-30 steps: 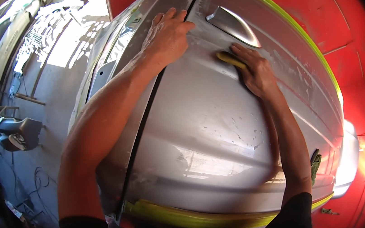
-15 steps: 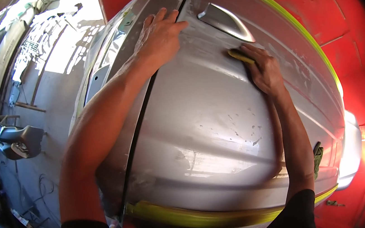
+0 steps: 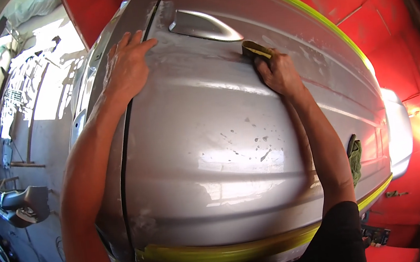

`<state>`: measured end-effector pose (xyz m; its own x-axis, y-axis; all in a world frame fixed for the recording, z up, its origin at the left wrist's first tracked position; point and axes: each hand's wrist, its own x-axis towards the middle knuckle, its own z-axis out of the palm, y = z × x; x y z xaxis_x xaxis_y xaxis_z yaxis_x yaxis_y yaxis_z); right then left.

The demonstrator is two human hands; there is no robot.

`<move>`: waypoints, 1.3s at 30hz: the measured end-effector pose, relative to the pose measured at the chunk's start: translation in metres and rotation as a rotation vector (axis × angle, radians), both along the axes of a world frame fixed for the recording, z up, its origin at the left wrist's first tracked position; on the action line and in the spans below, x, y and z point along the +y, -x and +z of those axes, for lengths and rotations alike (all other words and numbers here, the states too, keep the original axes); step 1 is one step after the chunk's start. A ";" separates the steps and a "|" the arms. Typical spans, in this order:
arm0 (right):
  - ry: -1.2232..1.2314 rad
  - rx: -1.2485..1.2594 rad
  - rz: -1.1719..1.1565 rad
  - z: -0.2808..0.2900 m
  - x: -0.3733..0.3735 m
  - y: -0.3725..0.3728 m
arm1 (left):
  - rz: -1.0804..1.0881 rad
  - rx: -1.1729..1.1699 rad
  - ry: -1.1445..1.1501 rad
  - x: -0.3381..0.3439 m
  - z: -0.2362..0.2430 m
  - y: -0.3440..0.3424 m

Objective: Sanding the roof of a silver car using a sanding block and a bucket of water.

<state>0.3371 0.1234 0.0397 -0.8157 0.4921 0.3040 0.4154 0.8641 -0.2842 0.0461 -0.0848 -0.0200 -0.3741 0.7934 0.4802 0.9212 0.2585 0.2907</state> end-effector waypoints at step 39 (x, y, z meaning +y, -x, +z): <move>-0.074 -0.046 -0.073 -0.005 0.020 -0.078 | 0.026 0.087 0.060 0.008 -0.002 0.001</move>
